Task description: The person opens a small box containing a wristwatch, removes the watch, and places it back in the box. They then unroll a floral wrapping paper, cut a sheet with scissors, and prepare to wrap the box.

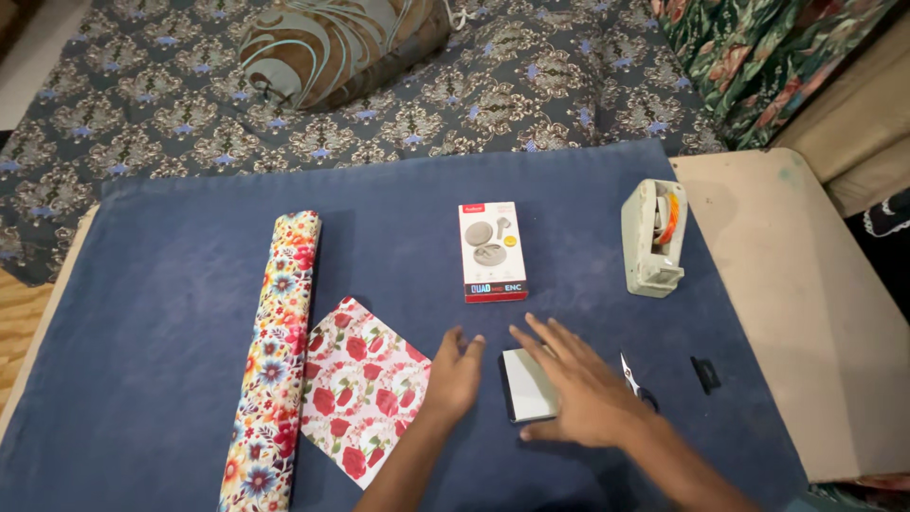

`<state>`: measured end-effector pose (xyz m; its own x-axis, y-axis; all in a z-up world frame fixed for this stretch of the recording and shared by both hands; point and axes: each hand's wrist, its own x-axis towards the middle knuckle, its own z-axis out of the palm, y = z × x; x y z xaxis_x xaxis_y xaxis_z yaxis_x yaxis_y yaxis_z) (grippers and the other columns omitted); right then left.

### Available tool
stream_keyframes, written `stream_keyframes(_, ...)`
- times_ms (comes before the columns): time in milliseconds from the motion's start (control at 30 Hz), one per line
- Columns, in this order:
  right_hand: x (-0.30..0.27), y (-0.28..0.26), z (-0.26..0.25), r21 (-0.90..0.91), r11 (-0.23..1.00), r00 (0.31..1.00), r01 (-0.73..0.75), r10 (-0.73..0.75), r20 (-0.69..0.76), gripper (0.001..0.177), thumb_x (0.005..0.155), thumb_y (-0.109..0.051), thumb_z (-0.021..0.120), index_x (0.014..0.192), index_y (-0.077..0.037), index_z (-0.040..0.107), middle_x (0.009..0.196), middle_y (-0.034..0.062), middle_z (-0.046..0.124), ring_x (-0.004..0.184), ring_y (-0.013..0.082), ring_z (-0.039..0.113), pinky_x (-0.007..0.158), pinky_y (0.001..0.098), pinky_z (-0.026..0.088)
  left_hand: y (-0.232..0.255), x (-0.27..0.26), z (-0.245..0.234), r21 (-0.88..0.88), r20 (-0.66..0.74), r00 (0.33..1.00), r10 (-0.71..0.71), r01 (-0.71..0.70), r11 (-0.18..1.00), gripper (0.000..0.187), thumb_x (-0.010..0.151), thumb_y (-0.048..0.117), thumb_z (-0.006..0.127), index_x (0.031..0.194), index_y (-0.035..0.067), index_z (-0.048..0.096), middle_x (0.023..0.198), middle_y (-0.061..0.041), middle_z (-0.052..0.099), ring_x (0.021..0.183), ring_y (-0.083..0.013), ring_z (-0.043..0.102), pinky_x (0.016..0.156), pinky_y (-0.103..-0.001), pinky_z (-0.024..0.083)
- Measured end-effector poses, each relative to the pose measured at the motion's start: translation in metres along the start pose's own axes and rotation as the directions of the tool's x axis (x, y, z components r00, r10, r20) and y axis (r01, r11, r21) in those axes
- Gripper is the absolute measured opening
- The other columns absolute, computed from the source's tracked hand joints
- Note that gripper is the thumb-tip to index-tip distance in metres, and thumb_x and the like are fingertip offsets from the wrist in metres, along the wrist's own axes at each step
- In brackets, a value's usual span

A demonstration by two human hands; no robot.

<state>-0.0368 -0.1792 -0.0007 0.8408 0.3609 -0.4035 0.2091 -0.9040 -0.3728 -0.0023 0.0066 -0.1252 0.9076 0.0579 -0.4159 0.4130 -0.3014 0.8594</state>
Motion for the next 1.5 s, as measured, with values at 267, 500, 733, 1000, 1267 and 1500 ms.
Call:
stream_keyframes(267, 0.009, 0.006, 0.02, -0.009, 1.0, 1.0, -0.017, 0.018, 0.026, 0.116, 0.064, -0.02, 0.092, 0.158, -0.021, 0.023, 0.159, 0.0064, 0.03, 0.15, 0.0296, 0.029, 0.115, 0.0412, 0.04, 0.008, 0.001, -0.005, -0.081, -0.044, 0.998, -0.041, 0.038, 0.996, 0.051, 0.096, 0.035, 0.055, 0.136, 0.003, 0.058, 0.129, -0.016, 0.069, 0.121, -0.0257, 0.066, 0.104, -0.034, 0.048)
stream_keyframes(500, 0.02, 0.026, 0.008, 0.184, 0.983, 0.998, 0.003, 0.008, -0.061, 0.109, 0.06, -0.019, 0.096, 0.153, -0.021, 0.038, 0.147, 0.0077, 0.046, 0.141, 0.0286, 0.04, 0.115, 0.0387, 0.039, 0.023, -0.003, -0.008, -0.173, 0.088, 0.996, -0.004, 0.019, 0.985, 0.053, 0.095, 0.039, 0.059, 0.135, 0.004, 0.061, 0.125, -0.015, 0.071, 0.118, -0.025, 0.067, 0.101, -0.034, 0.05)
stream_keyframes(733, 0.04, 0.035, -0.043, 0.728, 0.635, 0.964, 0.258, -0.118, -0.238, 0.104, 0.064, -0.016, 0.092, 0.153, -0.011, 0.038, 0.144, 0.0118, 0.055, 0.138, 0.0234, 0.049, 0.111, 0.0373, 0.043, 0.098, -0.024, -0.028, -0.407, 0.527, 0.83, -0.184, 0.436, 0.803, 0.079, 0.084, 0.062, 0.061, 0.147, 0.016, 0.047, 0.141, -0.014, 0.058, 0.127, -0.0288, 0.058, 0.099, -0.053, 0.051)
stream_keyframes(1000, 0.051, 0.03, -0.084, 0.816, 0.493, 0.95, 0.301, -0.225, -0.215, 0.107, 0.07, -0.019, 0.083, 0.161, -0.014, 0.027, 0.159, 0.0113, 0.04, 0.151, 0.024, 0.034, 0.114, 0.0398, 0.039, 0.144, -0.029, -0.04, -0.601, 0.521, 0.854, -0.011, 0.376, 0.706, 0.074, 0.083, 0.059, 0.068, 0.138, 0.011, 0.055, 0.131, -0.014, 0.063, 0.118, -0.0291, 0.063, 0.093, -0.047, 0.055)
stream_keyframes(1267, 0.053, 0.013, -0.069, 0.975, 0.154, 0.984, 0.159, 0.056, -0.169, 0.093, 0.076, -0.026, 0.08, 0.156, -0.01, 0.036, 0.146, 0.0106, 0.051, 0.132, 0.0262, 0.056, 0.103, 0.0449, 0.054, 0.144, -0.028, -0.034, -0.89, 0.192, 0.908, 0.373, 0.001, 0.456, 0.067, 0.083, 0.028, 0.075, 0.142, 0.014, 0.046, 0.131, -0.004, 0.062, 0.125, -0.0212, 0.06, 0.106, -0.044, 0.049)
stream_keyframes(1500, 0.044, -0.018, -0.077, 0.724, 0.58, 0.864, 0.372, 0.067, -0.498, 0.086, 0.065, -0.011, 0.087, 0.14, -0.008, 0.044, 0.127, 0.0142, 0.062, 0.117, 0.0214, 0.063, 0.084, 0.0378, 0.065, 0.145, -0.014, -0.058, -0.889, 0.424, 0.761, 0.492, 0.245, 0.387, 0.076, 0.081, 0.05, 0.067, 0.144, 0.009, 0.048, 0.139, -0.011, 0.06, 0.127, -0.0274, 0.06, 0.107, -0.048, 0.047)
